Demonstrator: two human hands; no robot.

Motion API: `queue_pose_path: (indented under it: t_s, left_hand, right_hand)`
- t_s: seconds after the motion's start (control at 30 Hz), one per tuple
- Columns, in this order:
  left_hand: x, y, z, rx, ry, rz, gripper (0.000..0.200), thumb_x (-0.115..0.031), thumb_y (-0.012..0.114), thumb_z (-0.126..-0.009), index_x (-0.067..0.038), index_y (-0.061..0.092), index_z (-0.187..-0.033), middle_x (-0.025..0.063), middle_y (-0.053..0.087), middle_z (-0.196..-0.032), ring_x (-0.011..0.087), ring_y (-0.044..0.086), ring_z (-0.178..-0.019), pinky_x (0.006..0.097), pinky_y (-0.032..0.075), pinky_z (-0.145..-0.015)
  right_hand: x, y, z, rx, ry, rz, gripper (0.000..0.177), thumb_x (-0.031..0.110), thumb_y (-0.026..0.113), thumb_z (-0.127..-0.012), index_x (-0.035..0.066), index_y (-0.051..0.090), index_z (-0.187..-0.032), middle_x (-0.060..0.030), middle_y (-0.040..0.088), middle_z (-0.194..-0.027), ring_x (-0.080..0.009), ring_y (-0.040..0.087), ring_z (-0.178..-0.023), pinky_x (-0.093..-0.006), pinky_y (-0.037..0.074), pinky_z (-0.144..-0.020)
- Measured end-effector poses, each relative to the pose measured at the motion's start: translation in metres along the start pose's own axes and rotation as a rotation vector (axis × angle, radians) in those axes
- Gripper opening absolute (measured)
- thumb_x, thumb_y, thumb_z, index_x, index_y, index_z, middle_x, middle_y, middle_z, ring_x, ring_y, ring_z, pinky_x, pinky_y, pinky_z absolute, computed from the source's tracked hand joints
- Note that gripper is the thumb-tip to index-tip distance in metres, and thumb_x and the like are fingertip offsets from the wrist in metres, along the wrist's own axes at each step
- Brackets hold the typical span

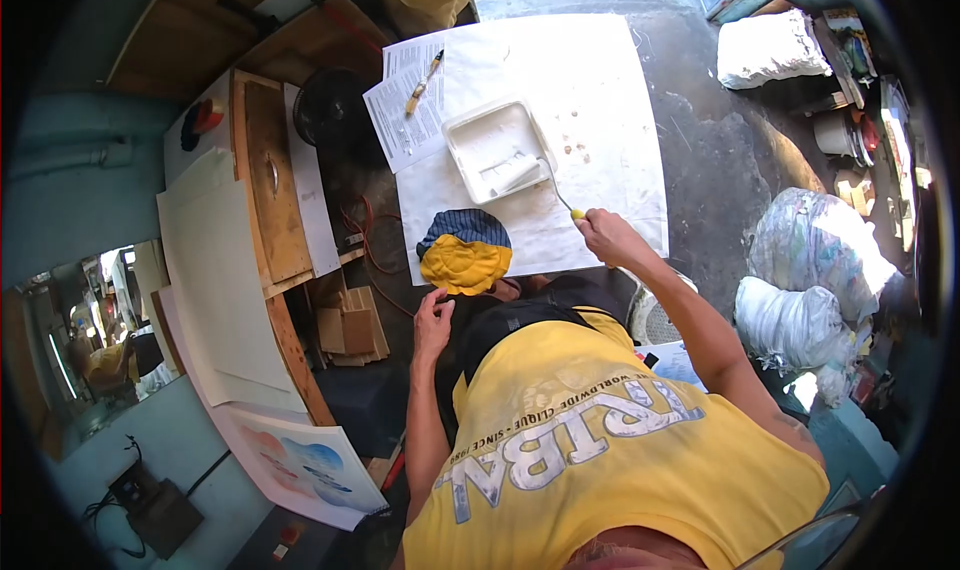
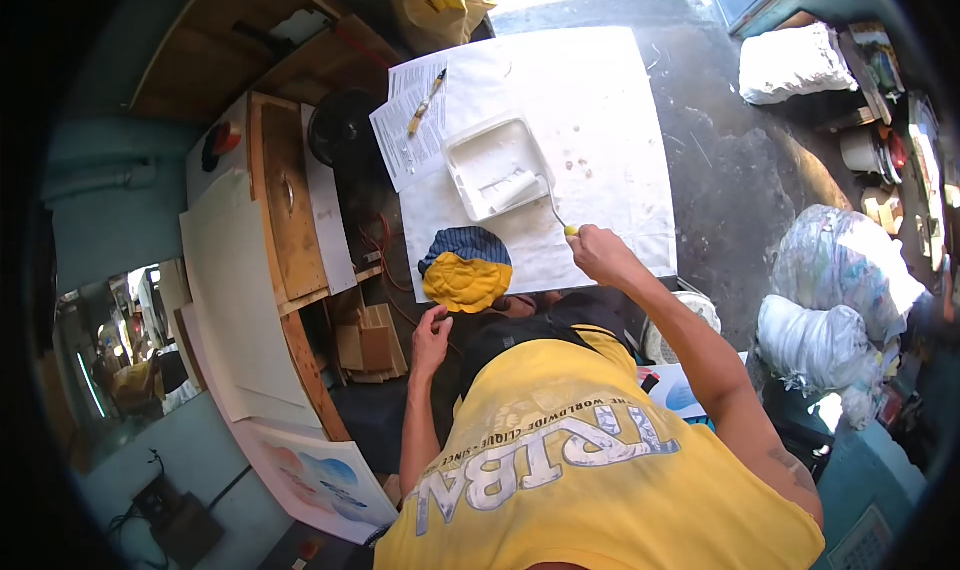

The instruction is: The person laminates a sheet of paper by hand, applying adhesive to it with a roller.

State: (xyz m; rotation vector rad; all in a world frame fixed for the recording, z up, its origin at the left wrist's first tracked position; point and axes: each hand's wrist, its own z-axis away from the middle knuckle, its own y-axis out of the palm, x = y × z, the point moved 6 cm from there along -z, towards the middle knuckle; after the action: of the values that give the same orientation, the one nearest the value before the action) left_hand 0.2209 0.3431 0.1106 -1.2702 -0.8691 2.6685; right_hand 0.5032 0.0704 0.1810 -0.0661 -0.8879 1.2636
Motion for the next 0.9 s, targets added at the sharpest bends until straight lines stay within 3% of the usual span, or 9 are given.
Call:
queue_pose_path:
  t_s: [0.07,0.1,0.2,0.37,0.5,0.6,0.7,0.8,0.9]
  left_hand:
    - [0.005,0.01,-0.002,0.033,0.014,-0.024,0.036,-0.014,0.067,-0.097,-0.001,0.062,-0.13,0.0172,0.067,-0.123,0.0251,0.071,-0.1,0.0369,0.055,-0.088]
    - [0.005,0.015,-0.001,0.049,0.031,-0.042,0.035,-0.014,0.067,-0.097,-0.001,0.062,-0.13,0.0173,0.067,-0.122,0.0253,0.071,-0.1,0.0368,0.055,-0.088]
    - [0.006,0.015,-0.005,0.085,0.069,-0.077,0.035,-0.013,0.067,-0.097,-0.001,0.062,-0.13,0.0173,0.068,-0.121,0.0258,0.071,-0.099,0.0369,0.055,-0.088]
    - [0.023,0.015,-0.005,0.108,0.049,-0.028,0.033,-0.015,0.067,-0.097,-0.003,0.063,-0.127,0.0164,0.068,-0.121,0.0272,0.071,-0.1,0.038,0.055,-0.088]
    - [0.009,0.01,-0.02,0.163,0.116,-0.083,0.032,-0.018,0.068,-0.096,-0.004,0.065,-0.125,0.0159,0.069,-0.118,0.0285,0.072,-0.099,0.0385,0.055,-0.087]
    - [-0.016,0.009,-0.042,0.156,0.303,-0.139,0.031,-0.019,0.067,-0.096,-0.004,0.066,-0.123,0.0151,0.071,-0.113,0.029,0.072,-0.099,0.0393,0.056,-0.086]
    - [-0.037,0.029,-0.082,0.238,0.306,-0.014,0.03,-0.02,0.067,-0.097,-0.002,0.067,-0.121,0.0139,0.073,-0.113,0.0274,0.073,-0.095,0.0376,0.057,-0.082]
    - [-0.063,0.069,-0.121,0.44,0.1,0.426,0.035,-0.028,0.064,-0.102,-0.003,0.061,-0.127,0.0115,0.072,-0.115,0.0213,0.073,-0.093,0.034,0.058,-0.077]
    - [-0.079,0.101,-0.135,0.538,-0.148,0.777,0.041,-0.034,0.061,-0.104,-0.005,0.054,-0.132,0.0115,0.072,-0.117,0.0211,0.072,-0.096,0.0343,0.057,-0.077]
  right_hand:
    - [0.01,0.003,-0.017,0.052,0.03,-0.024,0.046,0.031,0.046,-0.105,-0.01,0.064,-0.092,-0.0357,0.067,-0.081,-0.0489,0.069,-0.074,-0.0541,0.055,-0.069]
    - [0.01,0.008,-0.034,-0.005,-0.054,0.018,0.046,0.03,0.046,-0.105,-0.01,0.064,-0.091,-0.0345,0.067,-0.081,-0.0484,0.069,-0.075,-0.0542,0.055,-0.071]
    - [0.006,0.009,-0.038,-0.118,-0.168,0.047,0.044,0.031,0.047,-0.107,-0.009,0.064,-0.099,-0.0252,0.067,-0.072,-0.0363,0.069,-0.057,-0.0476,0.055,-0.06]
    - [0.002,-0.001,0.016,-0.043,-0.008,-0.027,0.044,0.032,0.048,-0.107,-0.007,0.064,-0.098,-0.0279,0.067,-0.076,-0.0429,0.066,-0.066,-0.0492,0.051,-0.066]
    - [-0.006,0.023,0.006,-0.172,-0.131,-0.03,0.045,0.034,0.048,-0.107,-0.007,0.064,-0.098,-0.0277,0.066,-0.077,-0.0425,0.065,-0.07,-0.0492,0.05,-0.066]
    - [-0.017,0.038,0.001,-0.303,-0.131,-0.068,0.044,0.034,0.048,-0.107,-0.006,0.064,-0.097,-0.0275,0.065,-0.075,-0.0425,0.062,-0.067,-0.0489,0.049,-0.065]
    - [-0.03,0.05,0.0,-0.315,-0.034,-0.134,0.042,0.034,0.049,-0.108,-0.005,0.061,-0.098,-0.0271,0.063,-0.073,-0.0423,0.06,-0.065,-0.0488,0.047,-0.064]
    - [-0.033,0.057,0.005,-0.426,-0.082,-0.089,0.042,0.035,0.047,-0.108,-0.004,0.058,-0.098,-0.0323,0.065,-0.081,-0.0521,0.063,-0.078,-0.0569,0.047,-0.07]
    - [-0.039,0.066,0.001,-0.458,-0.113,-0.025,0.04,0.035,0.047,-0.108,-0.003,0.056,-0.1,-0.0321,0.065,-0.08,-0.0518,0.063,-0.077,-0.0569,0.047,-0.069]
